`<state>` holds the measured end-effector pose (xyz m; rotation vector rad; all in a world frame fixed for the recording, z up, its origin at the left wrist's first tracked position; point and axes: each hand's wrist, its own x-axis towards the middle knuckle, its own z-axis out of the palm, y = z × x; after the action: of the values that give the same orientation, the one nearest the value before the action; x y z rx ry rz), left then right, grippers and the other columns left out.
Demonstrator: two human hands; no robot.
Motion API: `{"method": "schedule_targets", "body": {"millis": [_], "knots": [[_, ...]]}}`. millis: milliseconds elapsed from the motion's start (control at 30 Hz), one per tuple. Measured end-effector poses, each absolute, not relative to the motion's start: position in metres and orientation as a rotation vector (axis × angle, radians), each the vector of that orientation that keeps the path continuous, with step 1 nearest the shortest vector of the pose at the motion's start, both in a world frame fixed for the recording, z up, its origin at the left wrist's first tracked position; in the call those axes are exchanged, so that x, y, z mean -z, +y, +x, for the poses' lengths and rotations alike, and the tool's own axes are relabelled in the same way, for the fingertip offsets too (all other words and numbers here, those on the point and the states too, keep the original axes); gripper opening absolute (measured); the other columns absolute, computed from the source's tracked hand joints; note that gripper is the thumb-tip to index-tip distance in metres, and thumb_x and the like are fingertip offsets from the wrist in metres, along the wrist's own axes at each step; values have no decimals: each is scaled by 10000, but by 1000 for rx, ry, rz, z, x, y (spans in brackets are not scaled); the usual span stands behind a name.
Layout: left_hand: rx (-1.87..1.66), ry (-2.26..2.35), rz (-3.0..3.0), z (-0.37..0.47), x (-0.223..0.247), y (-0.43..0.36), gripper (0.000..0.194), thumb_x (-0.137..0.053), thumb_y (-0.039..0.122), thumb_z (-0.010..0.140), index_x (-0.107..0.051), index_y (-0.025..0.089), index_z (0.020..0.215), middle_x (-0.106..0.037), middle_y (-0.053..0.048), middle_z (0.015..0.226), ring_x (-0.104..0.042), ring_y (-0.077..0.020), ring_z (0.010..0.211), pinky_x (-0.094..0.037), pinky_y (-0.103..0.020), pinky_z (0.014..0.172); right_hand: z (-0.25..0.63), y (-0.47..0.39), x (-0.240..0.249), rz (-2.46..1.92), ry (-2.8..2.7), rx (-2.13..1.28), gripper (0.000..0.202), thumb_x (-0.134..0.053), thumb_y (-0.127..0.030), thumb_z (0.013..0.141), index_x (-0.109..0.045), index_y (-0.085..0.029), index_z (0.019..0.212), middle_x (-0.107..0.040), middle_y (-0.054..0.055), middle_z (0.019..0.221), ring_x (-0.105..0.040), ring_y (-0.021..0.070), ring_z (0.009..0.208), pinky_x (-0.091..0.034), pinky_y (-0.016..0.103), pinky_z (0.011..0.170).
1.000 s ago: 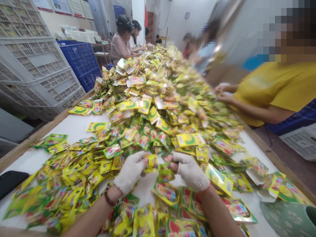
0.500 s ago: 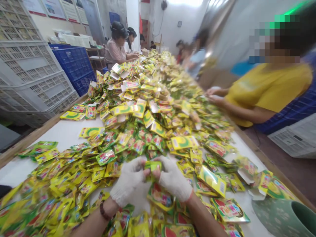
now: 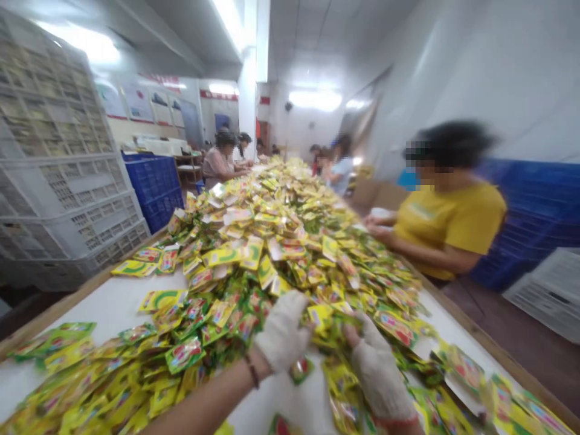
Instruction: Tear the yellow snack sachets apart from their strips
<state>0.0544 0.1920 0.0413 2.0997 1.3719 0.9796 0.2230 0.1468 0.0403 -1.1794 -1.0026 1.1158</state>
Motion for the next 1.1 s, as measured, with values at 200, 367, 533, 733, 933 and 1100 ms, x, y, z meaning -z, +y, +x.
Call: {"method": "schedule_targets", "body": {"millis": [200, 367, 533, 733, 933, 1100], "knots": [[-722, 1375, 2197, 87, -42, 218, 340, -583, 298, 711, -648, 175, 1021, -647, -107, 1020, -565, -285, 1013, -422, -436, 951, 247, 163, -24, -1228, -900, -980, 584, -730, -617, 631, -539, -234, 1029, -595, -40, 599, -504, 140, 480, -448, 244, 466], [-719, 1102, 1543, 48, -42, 193, 529, -439, 602, 761, -639, 121, 853, -611, -52, 726, -545, -150, 600, -481, -287, 585, 251, 162, -25, -1205, -1086, -1092, 525, -808, -552, 536, -625, -217, 896, -642, 10, 623, -552, 170, 523, -444, 254, 480], [-855, 1256, 1773, 0, -17, 163, 647, -339, 694, 795, -664, 135, 790, -607, -63, 624, -551, -172, 506, -475, -317, 501, 211, 149, -17, -1070, -1054, -1506, 576, -808, -548, 569, -648, -179, 981, -585, -17, 536, -521, 136, 439, -398, 233, 434], [-1288, 1624, 2136, -25, 21, 138, 720, -724, 515, 564, -598, 209, 1203, -638, -137, 1176, -565, -353, 1089, -453, -470, 937, 166, 146, 11, -1032, -870, -1661, 660, -844, -537, 534, -569, -190, 1023, -570, -36, 538, -490, 108, 393, -352, 207, 395], [-1236, 2104, 2593, -18, 19, 113, 535, -618, 180, 655, -555, 194, 1186, -612, -116, 1149, -550, -300, 1072, -451, -445, 923, 155, 131, 4, -1153, -1150, -1566, 539, -724, -602, 659, -561, -150, 906, -510, -58, 490, -396, 57, 367, -283, 172, 368], [-802, 2034, 2533, -19, -4, 108, 478, -602, 192, 650, -554, 173, 1125, -610, -87, 1032, -548, -283, 990, -434, -461, 929, 154, 124, -18, -1249, -1201, -1535, 394, -686, -484, 705, -534, -168, 886, -528, -59, 552, -439, 70, 405, -334, 186, 397]]}}
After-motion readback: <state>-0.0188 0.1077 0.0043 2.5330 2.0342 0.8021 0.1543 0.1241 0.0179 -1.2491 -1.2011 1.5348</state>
